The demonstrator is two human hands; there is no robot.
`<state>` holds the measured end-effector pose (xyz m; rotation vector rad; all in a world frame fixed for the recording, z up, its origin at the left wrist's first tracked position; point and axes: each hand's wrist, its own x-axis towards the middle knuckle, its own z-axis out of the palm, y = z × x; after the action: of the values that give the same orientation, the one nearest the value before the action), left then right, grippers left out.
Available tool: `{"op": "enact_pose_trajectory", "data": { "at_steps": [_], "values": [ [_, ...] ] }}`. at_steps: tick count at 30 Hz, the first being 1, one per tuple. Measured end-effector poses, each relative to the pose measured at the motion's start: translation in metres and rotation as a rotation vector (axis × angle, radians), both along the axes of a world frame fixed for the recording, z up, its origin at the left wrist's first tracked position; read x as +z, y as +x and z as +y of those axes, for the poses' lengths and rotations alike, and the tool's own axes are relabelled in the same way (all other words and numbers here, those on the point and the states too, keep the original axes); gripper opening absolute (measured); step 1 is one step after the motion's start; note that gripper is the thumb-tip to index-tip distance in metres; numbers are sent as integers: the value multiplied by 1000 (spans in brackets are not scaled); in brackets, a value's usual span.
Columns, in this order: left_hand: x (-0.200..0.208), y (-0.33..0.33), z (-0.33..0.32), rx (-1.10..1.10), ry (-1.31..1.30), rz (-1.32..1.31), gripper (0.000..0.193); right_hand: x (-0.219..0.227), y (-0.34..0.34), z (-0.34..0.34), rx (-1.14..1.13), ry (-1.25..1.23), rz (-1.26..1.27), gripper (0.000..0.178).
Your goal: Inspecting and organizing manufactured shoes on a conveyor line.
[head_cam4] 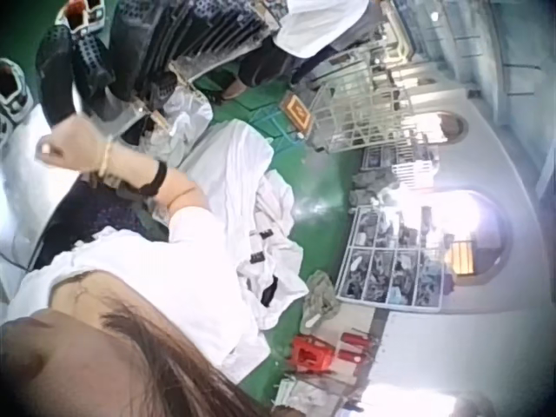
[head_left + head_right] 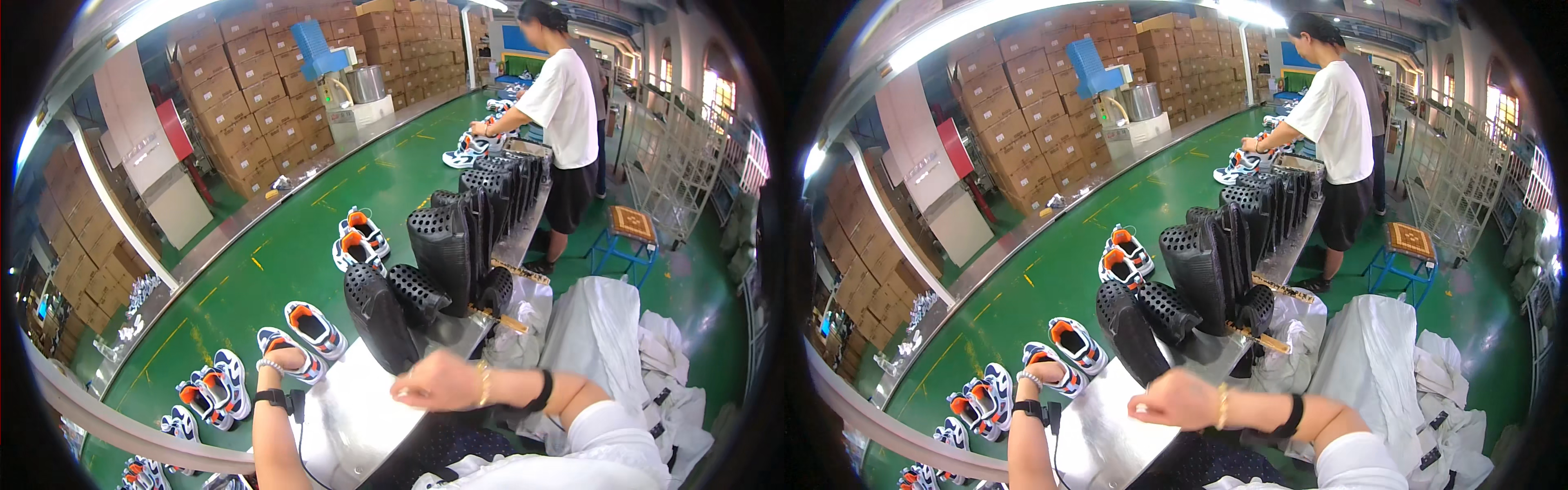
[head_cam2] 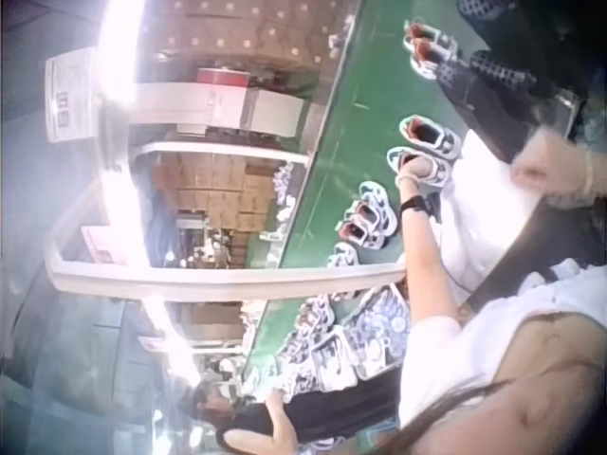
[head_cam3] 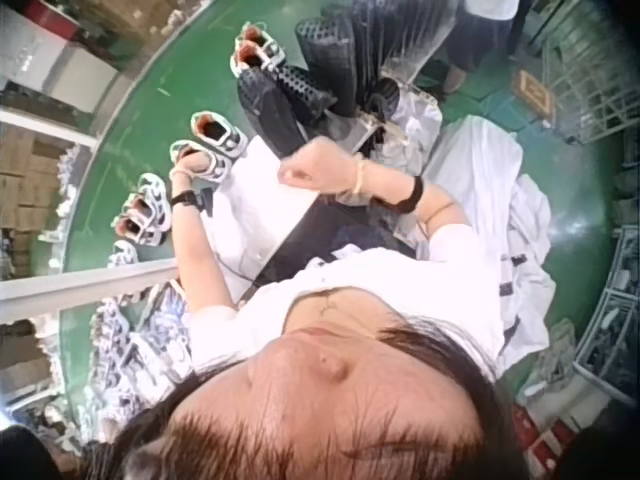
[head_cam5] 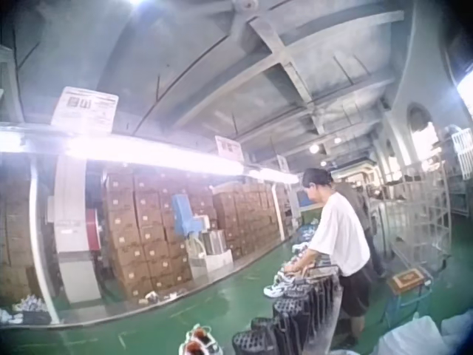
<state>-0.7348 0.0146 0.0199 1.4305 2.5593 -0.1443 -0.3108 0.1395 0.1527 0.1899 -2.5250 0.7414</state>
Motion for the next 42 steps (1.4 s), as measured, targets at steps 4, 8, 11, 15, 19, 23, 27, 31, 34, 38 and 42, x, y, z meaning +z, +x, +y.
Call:
{"op": "enact_pose_trajectory", "data": {
  "at_steps": [4, 8, 11, 15, 19, 23, 27, 31, 34, 38, 42],
  "values": [
    [-4, -5, 6, 20, -8, 30, 30, 99, 6, 75, -489, 33, 278, 22],
    [-6, -12, 17, 38, -16, 64, 29, 140, -6, 148, -1067, 256, 21, 41],
    [1, -8, 24, 67, -23, 115, 28, 134, -7, 182, -1048, 329, -405, 55],
    [28, 31, 19, 157, 69, 175, 28, 120, -2, 209, -895, 380, -426, 61],
    [59, 92, -14, 168, 759, -15, 27, 125, -3, 209, -858, 367, -453, 65],
    [45, 136, -33, 275, 1273, 27, 53, 159, -3, 174, -1058, 448, -274, 61],
    [7, 149, -39, 471, 1423, -186, 66, 183, -35, 102, -762, 249, 86, 57],
    [-15, 144, -45, 411, 1464, -346, 74, 106, -141, 3, -510, 322, -242, 48],
    [-16, 141, -50, 516, 1410, -276, 74, 61, -217, -33, -412, 239, -530, 48],
    [-14, 136, -56, 600, 1449, -331, 70, 3, -292, -60, -436, 242, -579, 50],
    [-18, 135, -56, 625, 1431, -242, 68, -58, -331, -86, -508, 212, -455, 26]
  ]
}}
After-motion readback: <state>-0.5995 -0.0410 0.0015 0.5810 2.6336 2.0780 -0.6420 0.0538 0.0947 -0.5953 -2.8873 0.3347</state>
